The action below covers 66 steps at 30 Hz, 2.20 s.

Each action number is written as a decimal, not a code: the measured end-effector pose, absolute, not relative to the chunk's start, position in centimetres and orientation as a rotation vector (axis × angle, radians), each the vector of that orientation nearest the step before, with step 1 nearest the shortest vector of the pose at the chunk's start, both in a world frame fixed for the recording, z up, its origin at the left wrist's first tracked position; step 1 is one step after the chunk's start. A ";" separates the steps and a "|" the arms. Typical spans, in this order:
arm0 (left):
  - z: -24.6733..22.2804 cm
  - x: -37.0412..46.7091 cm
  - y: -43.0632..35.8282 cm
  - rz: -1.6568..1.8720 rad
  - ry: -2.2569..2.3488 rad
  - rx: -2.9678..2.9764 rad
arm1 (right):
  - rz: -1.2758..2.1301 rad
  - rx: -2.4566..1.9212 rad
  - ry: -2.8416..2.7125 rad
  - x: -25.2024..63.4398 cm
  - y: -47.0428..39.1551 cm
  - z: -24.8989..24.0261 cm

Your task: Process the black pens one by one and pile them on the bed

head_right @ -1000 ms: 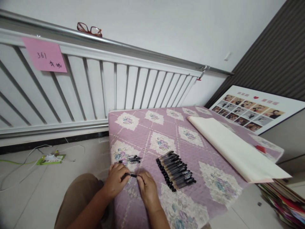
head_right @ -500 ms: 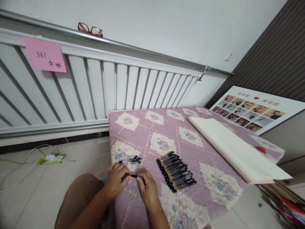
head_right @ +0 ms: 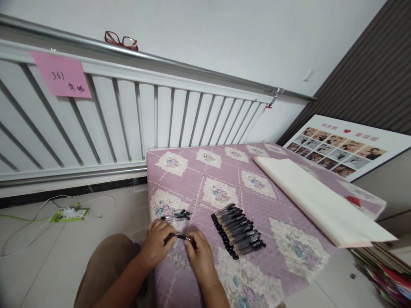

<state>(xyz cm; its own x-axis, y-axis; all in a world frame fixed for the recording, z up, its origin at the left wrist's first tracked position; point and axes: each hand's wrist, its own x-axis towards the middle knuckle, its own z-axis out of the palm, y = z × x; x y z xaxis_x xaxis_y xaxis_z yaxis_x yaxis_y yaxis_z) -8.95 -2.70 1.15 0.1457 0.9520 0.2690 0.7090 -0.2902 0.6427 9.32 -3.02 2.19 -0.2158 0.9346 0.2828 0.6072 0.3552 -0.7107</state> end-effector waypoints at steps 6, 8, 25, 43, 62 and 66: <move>1.0 -9.0 -2.6 0.915 1.582 2.069 | 0.567 -1.314 -1.948 9.4 -2.9 2.0; 1.0 -9.0 -2.6 0.919 1.583 2.070 | 0.569 -1.318 -1.928 9.4 -2.9 1.9; 0.9 -8.8 -2.7 0.922 1.598 2.074 | 0.598 -1.335 -1.903 9.5 -2.9 1.7; 1.1 -8.8 -2.8 0.924 1.599 2.075 | 0.608 -1.316 -1.882 9.4 -2.8 1.7; 1.0 -8.8 -2.7 0.924 1.601 2.069 | 0.667 -1.329 -1.848 9.3 -2.9 2.2; 0.9 -8.8 -2.7 0.932 1.599 2.066 | 0.700 -1.326 -1.861 9.4 -3.0 2.6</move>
<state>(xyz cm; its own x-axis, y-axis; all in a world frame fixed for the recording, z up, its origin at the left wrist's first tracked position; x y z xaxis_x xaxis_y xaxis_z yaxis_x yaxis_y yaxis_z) -8.84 -2.67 0.94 0.1391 0.9508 0.2767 0.7095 -0.2907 0.6419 9.44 -3.02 2.57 -0.1979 0.9476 0.2508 0.5475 0.3191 -0.7736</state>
